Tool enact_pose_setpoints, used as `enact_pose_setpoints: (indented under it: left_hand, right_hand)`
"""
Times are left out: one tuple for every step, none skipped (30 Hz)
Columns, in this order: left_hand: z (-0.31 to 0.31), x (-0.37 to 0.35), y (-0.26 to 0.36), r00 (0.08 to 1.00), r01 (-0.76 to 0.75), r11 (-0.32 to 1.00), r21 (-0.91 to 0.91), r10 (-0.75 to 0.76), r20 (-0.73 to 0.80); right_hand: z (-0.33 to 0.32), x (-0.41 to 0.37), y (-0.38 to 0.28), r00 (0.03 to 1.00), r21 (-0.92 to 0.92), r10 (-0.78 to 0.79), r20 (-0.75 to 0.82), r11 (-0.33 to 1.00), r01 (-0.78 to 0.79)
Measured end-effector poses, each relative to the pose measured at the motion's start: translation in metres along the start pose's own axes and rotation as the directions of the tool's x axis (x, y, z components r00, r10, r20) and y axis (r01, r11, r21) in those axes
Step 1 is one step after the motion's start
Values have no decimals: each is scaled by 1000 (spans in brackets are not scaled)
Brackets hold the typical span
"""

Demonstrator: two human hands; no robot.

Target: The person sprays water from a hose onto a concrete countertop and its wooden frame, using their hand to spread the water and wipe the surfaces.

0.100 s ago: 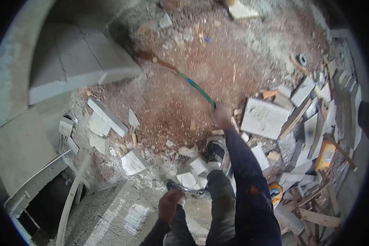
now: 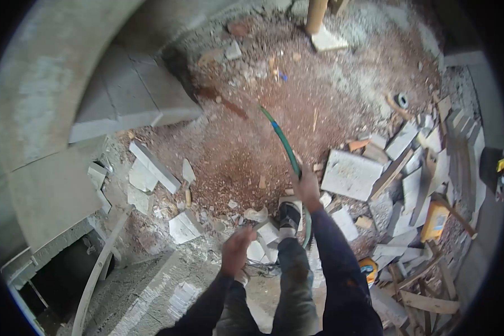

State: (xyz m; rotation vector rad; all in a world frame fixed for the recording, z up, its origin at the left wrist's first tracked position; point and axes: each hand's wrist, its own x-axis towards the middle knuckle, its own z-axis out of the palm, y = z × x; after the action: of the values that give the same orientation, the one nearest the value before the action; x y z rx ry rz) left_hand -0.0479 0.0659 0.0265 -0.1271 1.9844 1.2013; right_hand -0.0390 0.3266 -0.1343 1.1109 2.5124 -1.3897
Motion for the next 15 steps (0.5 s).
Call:
enact_pose_setpoints:
  left_hand:
    - [13,21,21,995,-100,991,-90,99,-15]
    - [29,41,37,995,-95,981,-169,95,-8]
    - [44,54,54,997,-82,967,-239,83,-3]
    - [54,67,75,990,-126,989,-74,130,46]
    - [62,73,97,982,-174,980,92,165,96]
    - [73,70,119,980,-190,978,83,184,83]
    - [83,62,141,984,-168,979,115,160,83]
    - [91,54,160,987,-146,978,147,135,82]
    - [97,45,166,986,-160,977,139,151,72]
    - [102,37,169,969,-249,965,82,247,31]
    - [103,31,171,941,-338,941,25,338,-11]
    - [94,20,187,937,-350,937,16,350,-14]
    - [82,6,205,965,-263,964,44,263,12]
    - [72,-3,222,983,-182,981,73,179,37]
    - [64,-9,227,971,-237,969,71,236,27]
  right_hand:
    - [-18,-28,-13,986,12,-129,-101,991,131]
    - [-38,-56,-34,992,-7,-100,-79,995,100]
    - [-54,-84,-49,998,24,-56,-20,998,57]
    - [-72,-106,-70,999,33,14,33,999,-15]
    - [-87,-125,-88,999,73,32,25,997,-34]
    - [-108,-142,-111,994,-22,-100,-37,995,99]
    - [-117,-157,-119,996,-17,-84,-37,996,83]
    - [-127,-171,-129,997,19,-64,-46,998,65]
    - [-139,-183,-144,997,15,-58,-45,998,59]
    - [-151,-189,-160,997,12,-51,-50,999,51]
    - [-163,-194,-178,996,5,-67,-64,998,67]
    - [-177,-202,-197,999,8,-43,-26,999,43]
    - [-187,-209,-213,1000,9,-19,12,1000,19]
    - [-198,-212,-226,999,0,-35,-1,999,35]
    - [-209,-215,-238,996,97,-3,93,995,-6]
